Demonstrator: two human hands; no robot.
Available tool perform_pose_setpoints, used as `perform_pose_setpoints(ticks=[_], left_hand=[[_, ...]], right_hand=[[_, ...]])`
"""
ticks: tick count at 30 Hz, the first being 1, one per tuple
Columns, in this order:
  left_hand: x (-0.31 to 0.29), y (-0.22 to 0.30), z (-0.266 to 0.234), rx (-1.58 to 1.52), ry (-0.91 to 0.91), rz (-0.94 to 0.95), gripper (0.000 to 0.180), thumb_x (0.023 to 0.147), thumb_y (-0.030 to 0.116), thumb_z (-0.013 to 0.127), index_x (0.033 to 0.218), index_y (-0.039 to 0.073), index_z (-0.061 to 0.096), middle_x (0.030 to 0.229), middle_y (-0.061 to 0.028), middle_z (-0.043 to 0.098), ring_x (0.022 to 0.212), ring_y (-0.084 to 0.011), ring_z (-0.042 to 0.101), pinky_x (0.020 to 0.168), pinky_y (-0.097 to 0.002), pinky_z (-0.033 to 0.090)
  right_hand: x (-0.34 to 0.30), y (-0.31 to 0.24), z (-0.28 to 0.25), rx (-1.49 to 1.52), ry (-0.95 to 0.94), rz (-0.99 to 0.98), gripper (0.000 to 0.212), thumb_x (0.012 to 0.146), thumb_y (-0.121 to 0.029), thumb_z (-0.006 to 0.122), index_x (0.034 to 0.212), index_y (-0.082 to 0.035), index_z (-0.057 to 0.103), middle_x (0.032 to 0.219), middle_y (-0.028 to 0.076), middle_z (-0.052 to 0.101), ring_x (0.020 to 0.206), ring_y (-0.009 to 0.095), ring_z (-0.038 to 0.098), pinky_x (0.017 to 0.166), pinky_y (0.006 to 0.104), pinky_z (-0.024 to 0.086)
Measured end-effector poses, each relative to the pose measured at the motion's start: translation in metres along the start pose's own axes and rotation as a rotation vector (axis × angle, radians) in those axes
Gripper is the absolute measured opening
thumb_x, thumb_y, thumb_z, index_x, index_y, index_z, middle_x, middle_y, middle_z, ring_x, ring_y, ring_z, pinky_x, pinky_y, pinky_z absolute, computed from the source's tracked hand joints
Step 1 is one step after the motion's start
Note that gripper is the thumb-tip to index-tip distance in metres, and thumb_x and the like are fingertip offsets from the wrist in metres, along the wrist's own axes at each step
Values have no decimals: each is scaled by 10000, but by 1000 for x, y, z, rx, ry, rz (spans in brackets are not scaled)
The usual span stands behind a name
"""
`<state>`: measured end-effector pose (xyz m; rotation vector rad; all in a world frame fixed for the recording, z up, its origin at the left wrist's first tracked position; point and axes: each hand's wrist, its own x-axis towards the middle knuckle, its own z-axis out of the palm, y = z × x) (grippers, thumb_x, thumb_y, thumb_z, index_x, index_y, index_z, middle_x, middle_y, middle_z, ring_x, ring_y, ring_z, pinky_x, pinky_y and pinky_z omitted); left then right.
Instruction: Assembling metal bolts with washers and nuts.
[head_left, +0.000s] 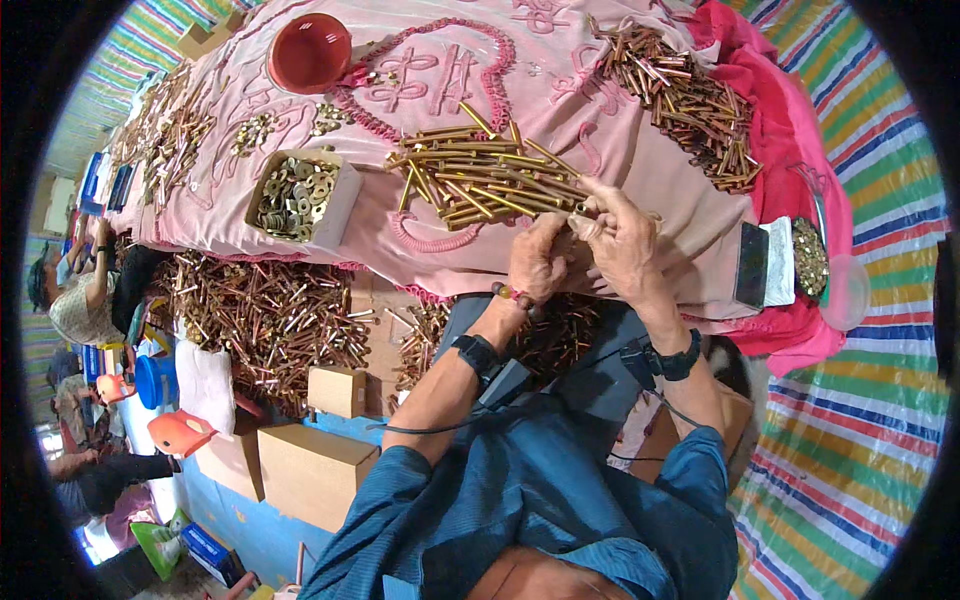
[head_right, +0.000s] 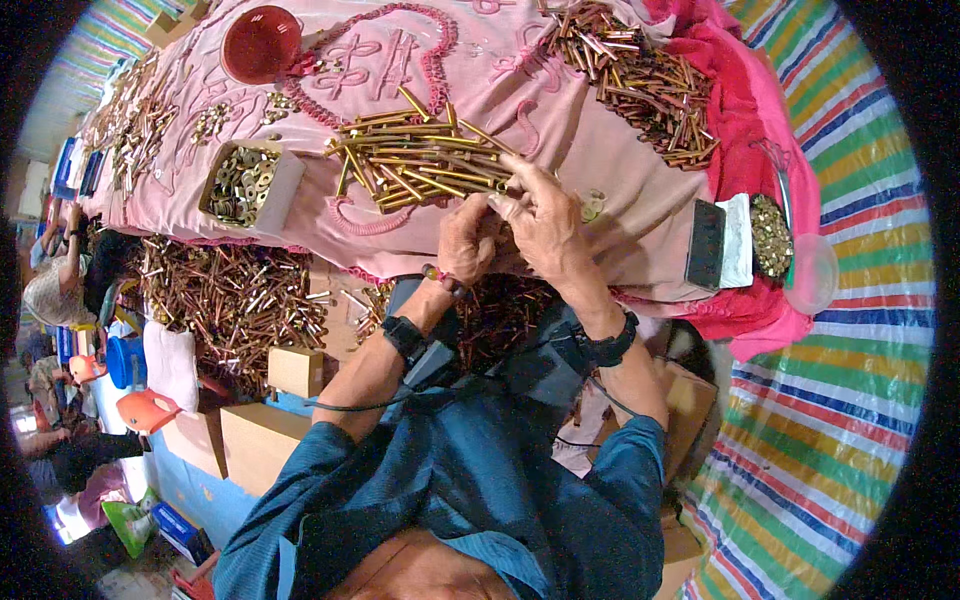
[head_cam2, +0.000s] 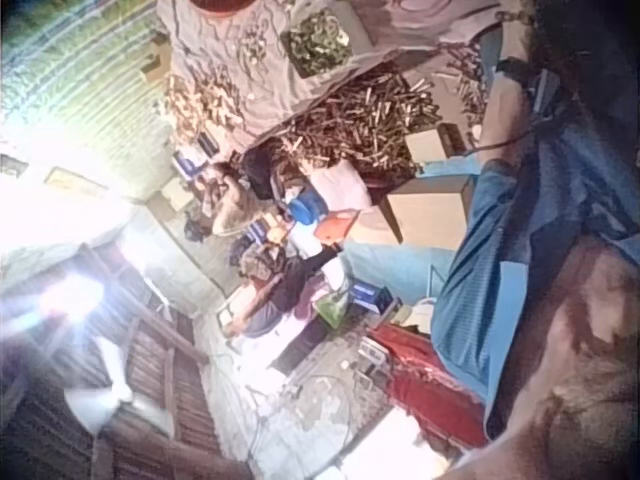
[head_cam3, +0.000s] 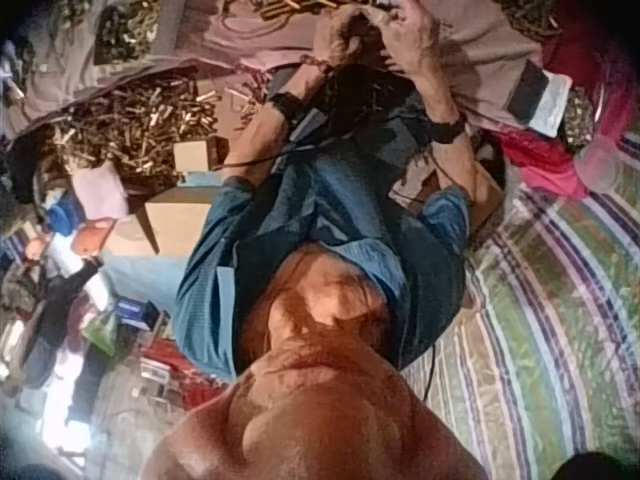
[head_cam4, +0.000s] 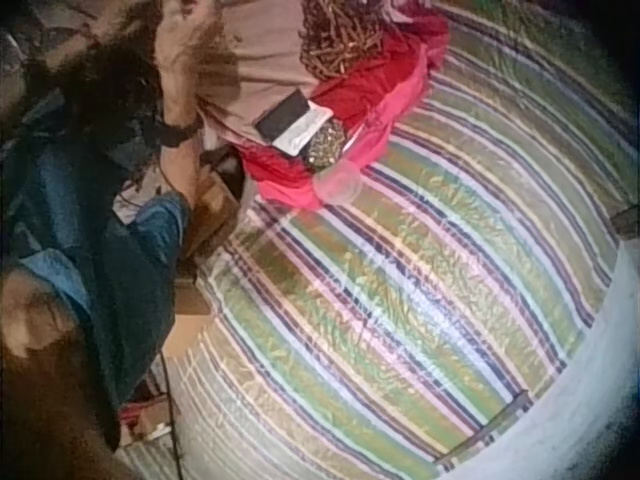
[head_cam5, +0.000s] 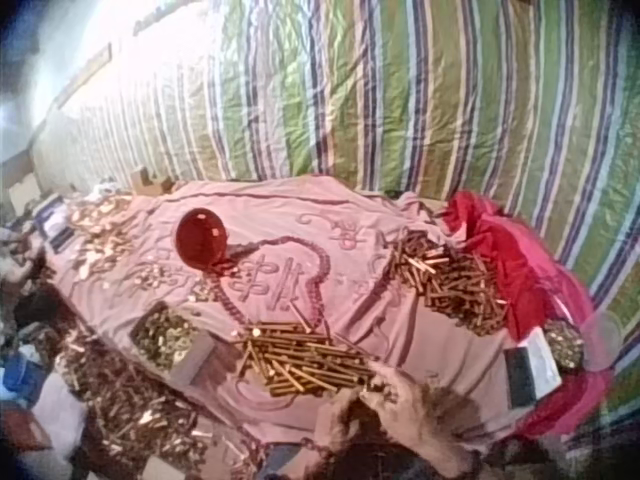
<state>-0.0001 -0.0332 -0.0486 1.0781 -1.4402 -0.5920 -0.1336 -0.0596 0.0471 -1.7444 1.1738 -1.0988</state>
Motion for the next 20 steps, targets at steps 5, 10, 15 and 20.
perform_pose_setpoints(ticks=[5,10,15,20], left_hand=[[-3,-2,-4,33,-47,-98,271,876,-50,597,1129,39,636,916,-193,666,855,-409,680,742,-415,539],[-7,-5,1,-6,-34,-71,418,794,-68,590,1190,61,634,978,-202,669,939,-411,679,795,-445,543],[-13,-17,7,-44,-77,-66,413,803,-60,598,1196,66,611,1024,-203,644,988,-425,664,819,-441,531],[-17,-36,6,3,-105,-16,578,792,-11,607,1361,71,544,1323,-274,604,1299,-429,566,1092,-480,444]], right_hand=[[6,4,0,-90,-26,-21,173,894,-106,794,1001,0,709,843,66,698,754,117,648,678,297,539],[3,16,6,114,-19,101,224,881,-93,815,1041,-2,687,956,66,711,855,113,640,746,304,549],[0,17,-2,-214,-70,-3,159,904,-65,736,1042,0,690,963,103,688,828,205,647,757,346,537],[15,11,-8,-219,-219,-257,220,926,-68,699,1142,-30,715,976,118,683,909,270,671,834,379,535]])
